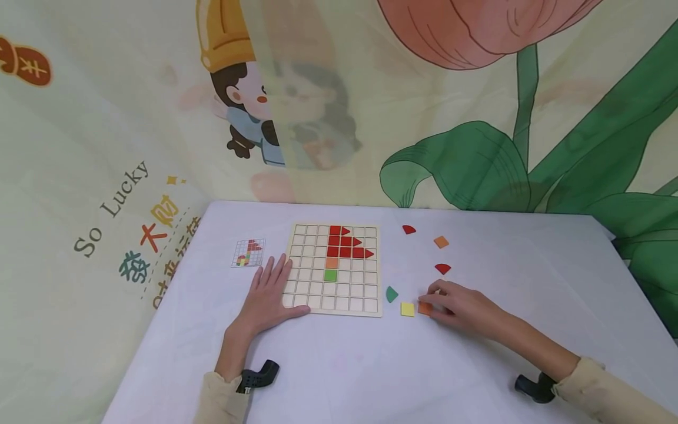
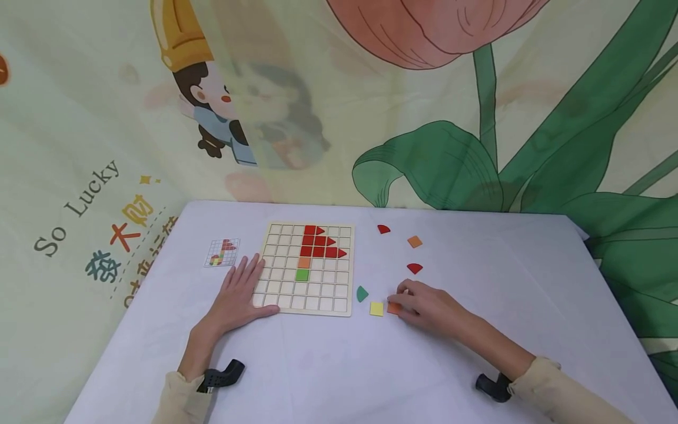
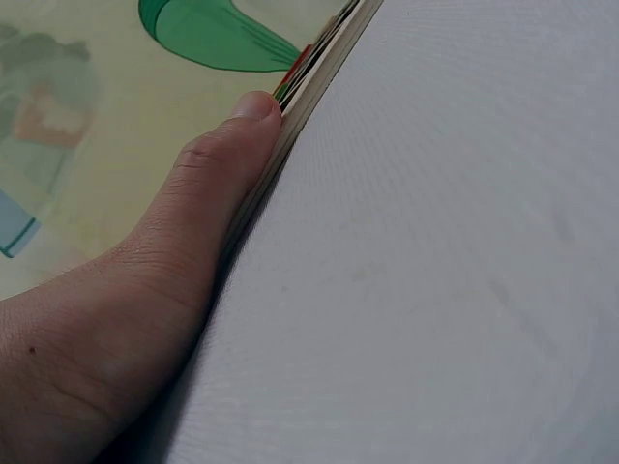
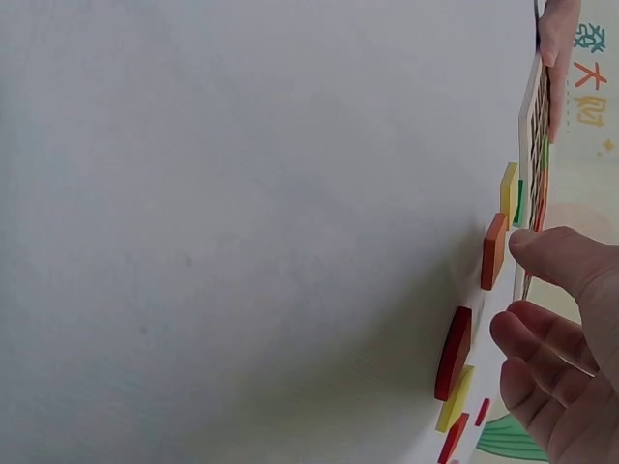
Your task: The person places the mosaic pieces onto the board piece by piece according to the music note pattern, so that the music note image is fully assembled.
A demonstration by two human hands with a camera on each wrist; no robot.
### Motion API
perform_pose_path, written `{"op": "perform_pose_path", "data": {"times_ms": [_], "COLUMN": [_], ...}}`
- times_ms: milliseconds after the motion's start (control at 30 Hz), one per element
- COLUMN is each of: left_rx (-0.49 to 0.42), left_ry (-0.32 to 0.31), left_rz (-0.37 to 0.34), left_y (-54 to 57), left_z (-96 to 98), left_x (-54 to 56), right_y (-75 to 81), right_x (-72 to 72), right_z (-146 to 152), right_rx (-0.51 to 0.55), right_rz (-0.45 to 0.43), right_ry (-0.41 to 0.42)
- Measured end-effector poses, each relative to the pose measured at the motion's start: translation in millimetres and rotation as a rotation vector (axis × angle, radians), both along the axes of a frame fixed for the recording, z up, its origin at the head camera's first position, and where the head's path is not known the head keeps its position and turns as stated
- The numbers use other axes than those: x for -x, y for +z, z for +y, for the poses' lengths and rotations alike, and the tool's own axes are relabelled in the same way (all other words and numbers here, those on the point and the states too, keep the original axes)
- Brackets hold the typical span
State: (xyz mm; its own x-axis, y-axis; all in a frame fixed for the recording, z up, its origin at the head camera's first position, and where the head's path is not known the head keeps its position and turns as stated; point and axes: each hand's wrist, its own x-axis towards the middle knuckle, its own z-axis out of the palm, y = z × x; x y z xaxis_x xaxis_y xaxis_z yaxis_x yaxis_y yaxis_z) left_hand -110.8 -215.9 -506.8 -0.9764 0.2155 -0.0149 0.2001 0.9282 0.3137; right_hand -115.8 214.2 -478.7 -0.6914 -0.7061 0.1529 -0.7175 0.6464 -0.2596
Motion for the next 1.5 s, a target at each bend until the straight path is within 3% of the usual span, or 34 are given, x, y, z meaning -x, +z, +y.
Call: {"op": "perform_pose_path", "data": {"times_ms": [367, 800, 1033, 1133, 1267, 1500], "left_rx": [-0.001, -0.014, -0.004, -0.011, -0.014, -0.008], "left_ry": [0.003, 0.005, 0.001, 0.004, 0.0, -0.003], "left_rz": [-0.018, -0.002, 0.019, 0.018, 0.023, 0.019], "left_y": [-1.6, -2.0, -1.1, 0.7, 2.0, 1.9], "left_z": [-1.1, 0.0, -1.2, -2.2, -2.7, 0.0], "left_x": [-0.4, -1.7, -1.0, -0.5, 0.0, -0.1], "right_y": [-1.6, -5.1, 1.3, 8.9, 16.4, 14.1], "right_x": [-3.6, -5.9, -1.7, 4.8, 10.3, 17.9], "right_z": [-1.2, -12.2, -22.5, -38.2, -73.0, -141.3], "right_rx": [-0.034, -0.029, 0.054, 0.141, 0.231, 0.243], "right_rz": [-0.047, 0.108, 0.134, 0.138, 0.13, 0.006], "right_ry": [-0.021, -0.027, -0.117, -0.126, -0.071, 0.025]}}
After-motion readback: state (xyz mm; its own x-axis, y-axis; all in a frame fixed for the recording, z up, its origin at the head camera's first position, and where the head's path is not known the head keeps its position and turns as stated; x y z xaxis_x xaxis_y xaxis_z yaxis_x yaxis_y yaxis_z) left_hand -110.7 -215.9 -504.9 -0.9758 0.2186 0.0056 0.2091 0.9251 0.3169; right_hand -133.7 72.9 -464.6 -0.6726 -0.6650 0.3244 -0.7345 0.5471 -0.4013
